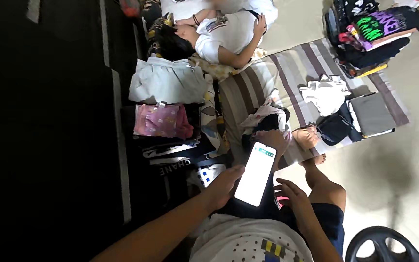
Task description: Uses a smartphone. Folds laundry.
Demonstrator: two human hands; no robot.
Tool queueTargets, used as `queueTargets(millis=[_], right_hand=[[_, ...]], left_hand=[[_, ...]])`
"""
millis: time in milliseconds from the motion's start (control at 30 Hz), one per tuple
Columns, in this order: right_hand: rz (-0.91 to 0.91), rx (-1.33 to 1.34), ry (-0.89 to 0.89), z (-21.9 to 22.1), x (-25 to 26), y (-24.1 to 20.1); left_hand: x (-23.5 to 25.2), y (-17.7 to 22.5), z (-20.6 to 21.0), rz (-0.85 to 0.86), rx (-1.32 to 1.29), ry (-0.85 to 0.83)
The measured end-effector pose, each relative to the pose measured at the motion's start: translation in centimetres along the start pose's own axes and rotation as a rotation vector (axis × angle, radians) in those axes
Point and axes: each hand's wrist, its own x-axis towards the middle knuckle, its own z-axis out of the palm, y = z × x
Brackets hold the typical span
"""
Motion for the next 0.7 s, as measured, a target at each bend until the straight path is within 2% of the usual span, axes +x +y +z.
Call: queueTargets(millis=[167,267,400,500,600,700], right_hand=[[0.023,-0.057,0.018,-1.8,1.4,2.9],[0.076,-0.085,0.026,-3.1,3.1,4.4],[0.146,-0.2,0.015,-5.7,7.4,6.0],[0.167,-0.312,0.024,-7.3,12.2,6.2],[0.198,-0.413,0.014,-7.9,17.3,5.3],[0.215,-0.461,-0.019,-7.9,22.3,5.1]], left_hand=[[-1.3,-1.2,-1.8,-0.118,0.271,0.012],[-0.8,0.6,-2.6,-0.143,0.535,0.04],[0.5,2.7,-3.7,-0.17,0.761,-0.003],[1.6,4.4,-4.0,0.061,0.987,0.079],[2.4,5.9,-1.6,0.333,1.07,0.177],[2.5,7.2,2.4,0.413,1.088,0.118]])
